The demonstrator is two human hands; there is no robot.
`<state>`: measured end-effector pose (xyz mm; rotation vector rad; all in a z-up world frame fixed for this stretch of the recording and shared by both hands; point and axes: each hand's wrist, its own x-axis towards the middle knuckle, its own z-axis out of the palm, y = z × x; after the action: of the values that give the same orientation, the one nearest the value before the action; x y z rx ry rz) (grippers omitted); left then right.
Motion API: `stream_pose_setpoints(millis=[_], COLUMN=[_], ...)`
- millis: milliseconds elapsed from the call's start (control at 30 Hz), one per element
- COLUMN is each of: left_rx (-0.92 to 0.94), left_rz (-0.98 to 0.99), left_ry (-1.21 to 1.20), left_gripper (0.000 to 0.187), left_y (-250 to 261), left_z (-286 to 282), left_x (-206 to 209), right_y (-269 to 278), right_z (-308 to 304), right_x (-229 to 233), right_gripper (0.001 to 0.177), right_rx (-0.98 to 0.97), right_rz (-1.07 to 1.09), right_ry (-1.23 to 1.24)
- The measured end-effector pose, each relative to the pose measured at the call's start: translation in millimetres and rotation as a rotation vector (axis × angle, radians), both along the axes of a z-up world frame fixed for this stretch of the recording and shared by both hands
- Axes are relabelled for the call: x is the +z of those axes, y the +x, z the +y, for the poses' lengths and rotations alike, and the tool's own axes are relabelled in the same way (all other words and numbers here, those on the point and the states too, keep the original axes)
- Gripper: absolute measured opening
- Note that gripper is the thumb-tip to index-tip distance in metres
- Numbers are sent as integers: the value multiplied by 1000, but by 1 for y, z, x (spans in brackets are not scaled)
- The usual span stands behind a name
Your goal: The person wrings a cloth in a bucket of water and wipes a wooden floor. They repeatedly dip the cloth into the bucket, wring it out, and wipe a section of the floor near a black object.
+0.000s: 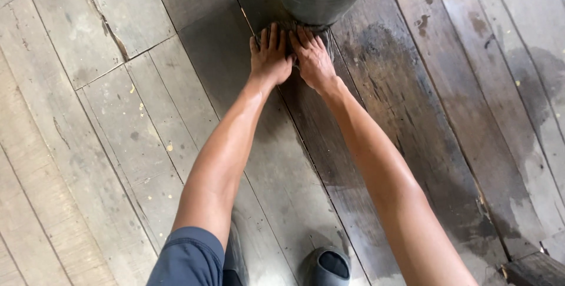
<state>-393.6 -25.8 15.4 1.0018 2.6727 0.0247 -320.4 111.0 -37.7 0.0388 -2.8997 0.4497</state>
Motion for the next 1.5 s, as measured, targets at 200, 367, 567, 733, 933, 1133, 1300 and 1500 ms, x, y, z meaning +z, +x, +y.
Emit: stream_pose_setpoints(millis=[200,367,567,733,933,1133,1300,1500], left_rx=[22,-13,-132,-265,-368,-566,-182,-275], left_rz=[-136,-122,-139,49,302,520,-35,-147], left_ry=[11,-20,13,93,408,333,204,263], left_gripper=[71,71,72,67,31,45,21,27], left_y=[-9,37,124,216,278,189,43,3], left_z=[2,-12,-35,-55,-73,-69,-52,-146], left_x=[5,-14,-35,-42,-73,-6,104,295], right_y=[-3,44,149,243,296,256,176,87], right_z=[7,-1,-8,-21,-23,-60,-109,-102], right_x=[8,20,27,42,39,131,275,363], right_gripper=[62,58,61,54,65,56,31,44], right_rx=[49,31,45,17,-36,-492,-303,-260], right_rz=[125,-9,-148,-213,-430,-709,-532,-591], right_ry=[-56,-114,-119,-90,75,-409,-137,-349])
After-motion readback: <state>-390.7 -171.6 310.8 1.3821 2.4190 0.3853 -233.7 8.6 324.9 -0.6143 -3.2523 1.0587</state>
